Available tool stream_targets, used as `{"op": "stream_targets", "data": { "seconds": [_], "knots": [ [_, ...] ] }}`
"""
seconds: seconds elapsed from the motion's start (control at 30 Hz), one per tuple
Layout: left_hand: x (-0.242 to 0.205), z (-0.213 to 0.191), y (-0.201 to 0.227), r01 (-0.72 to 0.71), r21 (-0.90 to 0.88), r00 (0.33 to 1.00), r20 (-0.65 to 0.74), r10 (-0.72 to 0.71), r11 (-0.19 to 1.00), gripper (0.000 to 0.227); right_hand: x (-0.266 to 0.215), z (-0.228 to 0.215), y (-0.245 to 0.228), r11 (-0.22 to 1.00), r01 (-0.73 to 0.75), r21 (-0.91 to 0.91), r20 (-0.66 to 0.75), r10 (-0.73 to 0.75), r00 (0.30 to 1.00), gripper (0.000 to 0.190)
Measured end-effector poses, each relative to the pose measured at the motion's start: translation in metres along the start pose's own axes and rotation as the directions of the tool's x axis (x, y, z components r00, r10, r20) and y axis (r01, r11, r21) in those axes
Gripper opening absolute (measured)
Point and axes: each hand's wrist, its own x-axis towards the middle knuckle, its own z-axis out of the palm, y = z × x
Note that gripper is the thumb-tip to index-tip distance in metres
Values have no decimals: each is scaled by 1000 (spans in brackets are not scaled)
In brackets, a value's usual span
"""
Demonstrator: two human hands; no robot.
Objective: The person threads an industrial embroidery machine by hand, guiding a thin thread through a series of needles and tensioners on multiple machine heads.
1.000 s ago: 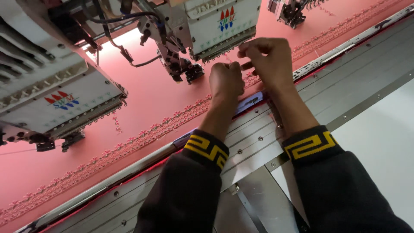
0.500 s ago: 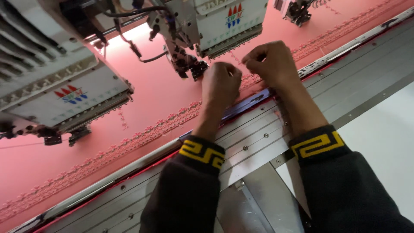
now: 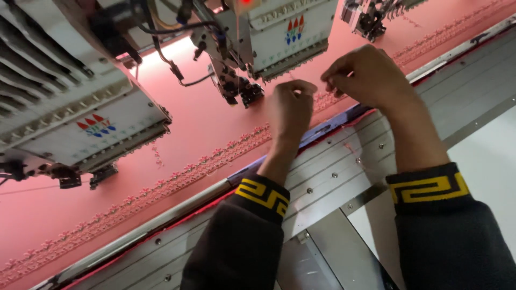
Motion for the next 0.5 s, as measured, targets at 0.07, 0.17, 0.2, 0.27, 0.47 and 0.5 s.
{"op": "stream_targets", "data": {
  "seconds": [0.07,0.17,0.2,0.27,0.47,0.5],
  "knots": [
    [-6,3,-2,-153,12,985,88,151,988,23,9,12,3,847,147,511,-150,-80,985,18],
    [-3,15,-10,-353,33,913,230,336,935,24,40,26,15,784,-54,618,25,49,998,21],
    [-8,10,-3,-353,34,913,230,337,935,24,36,25,9,784,-53,618,25,48,999,21],
    [-20,2,9,-443,15,854,312,417,896,25,26,25,-1,706,-139,695,49,147,988,40],
    [-23,-8,18,-404,18,833,421,360,914,20,20,16,-12,661,-103,743,-40,197,980,17],
    [-21,-7,17,-403,20,834,420,358,915,20,21,17,-15,661,-103,744,-38,196,980,17]
  ]
}}
